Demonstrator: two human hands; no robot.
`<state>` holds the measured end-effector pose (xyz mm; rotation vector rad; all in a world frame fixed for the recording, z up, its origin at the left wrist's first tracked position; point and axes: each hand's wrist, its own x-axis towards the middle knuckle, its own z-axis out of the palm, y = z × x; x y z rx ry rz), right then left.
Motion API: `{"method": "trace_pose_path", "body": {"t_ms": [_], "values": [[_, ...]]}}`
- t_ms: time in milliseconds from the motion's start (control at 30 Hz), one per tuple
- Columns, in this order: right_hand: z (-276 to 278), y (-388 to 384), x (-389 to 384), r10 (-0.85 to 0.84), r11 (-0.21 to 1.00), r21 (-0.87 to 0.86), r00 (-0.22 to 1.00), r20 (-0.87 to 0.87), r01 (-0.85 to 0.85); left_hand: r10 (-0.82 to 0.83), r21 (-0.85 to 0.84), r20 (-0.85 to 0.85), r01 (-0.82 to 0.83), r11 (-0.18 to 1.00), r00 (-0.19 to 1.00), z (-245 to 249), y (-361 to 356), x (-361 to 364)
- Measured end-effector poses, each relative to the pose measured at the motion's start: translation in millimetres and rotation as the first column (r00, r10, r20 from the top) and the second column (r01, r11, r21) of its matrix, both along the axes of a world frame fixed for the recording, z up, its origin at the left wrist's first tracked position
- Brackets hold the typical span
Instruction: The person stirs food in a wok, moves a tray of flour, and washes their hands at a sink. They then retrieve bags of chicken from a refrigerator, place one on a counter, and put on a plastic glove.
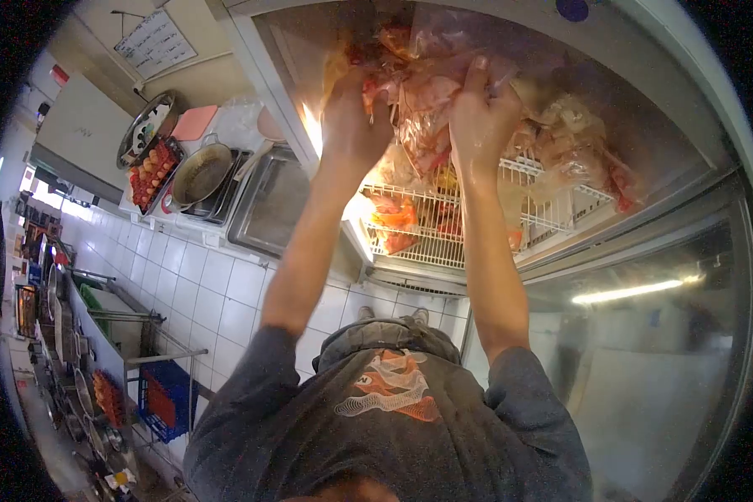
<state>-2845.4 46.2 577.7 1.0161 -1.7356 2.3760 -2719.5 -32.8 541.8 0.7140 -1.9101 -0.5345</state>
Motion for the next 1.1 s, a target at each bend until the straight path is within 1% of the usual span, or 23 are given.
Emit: {"method": "trace_pose_path", "body": {"t_ms": [33, 67, 100, 133, 167, 267, 333, 400, 433, 533, 633, 733, 767, 833, 933, 1033, 1100], "values": [[0, 1, 0, 0.016, 1.0, -0.015, 1.0, 0.02, -0.016, 0.204, -0.234, 0.116, -0.172, 0.957, 0.972, 3, -7, -7], [0, 0, -2, 0.012, 1.0, -0.011, 1.0, -0.002, -0.012, 0.416, -0.472, 0.175, -0.295, 0.831, 0.892, 9, -15, -17], [-1, 0, -3, 0.008, 1.0, -0.006, 1.0, -0.025, -0.009, 0.616, -0.684, 0.174, -0.356, 0.637, 0.768, 14, -26, -27], [-2, 1, -4, 0.006, 1.0, 0.002, 0.999, -0.048, -0.006, 0.715, -0.784, 0.157, -0.353, 0.51, 0.682, 22, -34, -34], [-1, 4, -4, 0.041, 0.999, -0.014, 0.999, -0.034, -0.042, 0.713, -0.794, 0.212, -0.308, 0.525, 0.669, 30, -43, -39], [0, 11, -3, 0.134, 0.99, -0.044, 0.991, 0.001, -0.133, 0.653, -0.768, 0.381, -0.169, 0.618, 0.654, 60, -56, -44], [-6, 9, -10, 0.163, 0.986, -0.045, 0.987, -0.003, -0.163, 0.625, -0.753, 0.432, -0.121, 0.647, 0.65, 72, -58, -47], [-8, 9, -10, 0.203, 0.975, -0.09, 0.979, -0.008, -0.203, 0.612, -0.747, 0.459, -0.094, 0.658, 0.644, 80, -59, -51], [-7, 10, -11, 0.222, 0.968, -0.114, 0.975, -0.015, -0.222, 0.611, -0.747, 0.465, -0.087, 0.66, 0.641, 83, -60, -52], [-6, 15, -16, 0.229, 0.973, 0.034, 0.973, 0.02, -0.229, 0.634, -0.769, 0.443, -0.094, 0.632, 0.634, 82, -60, -56], [-15, 3, -22, 0.229, 0.966, -0.107, 0.971, -0.063, -0.234, 0.654, -0.787, 0.412, -0.113, 0.606, 0.635, 77, -57, -54], [-14, 3, -23, 0.209, 0.963, -0.148, 0.971, -0.113, -0.224, 0.66, -0.79, 0.396, -0.129, 0.599, 0.638, 73, -54, -51], [-11, 6, -21, 0.244, 0.958, -0.142, 0.968, -0.065, -0.251, 0.658, -0.79, 0.394, -0.13, 0.6, 0.642, 75, -54, -50], [-3, 15, -16, 0.314, 0.942, -0.133, 0.949, 0.02, -0.308, 0.648, -0.782, 0.398, -0.13, 0.61, 0.649, 82, -56, -49], [-14, 5, -26, 0.187, 0.98, -0.058, 0.979, -0.08, -0.192, 0.617, -0.76, 0.407, -0.125, 0.637, 0.674, 89, -58, -45], [-8, 14, -22, 0.235, 0.97, -0.05, 0.972, -0.028, -0.236, 0.579, -0.732, 0.405, -0.128, 0.669, 0.708, 96, -56, -43], [-9, 11, -23, 0.232, 0.972, -0.03, 0.972, 0.022, -0.231, 0.547, -0.697, 0.41, -0.136, 0.704, 0.73, 100, -56, -39]]}}
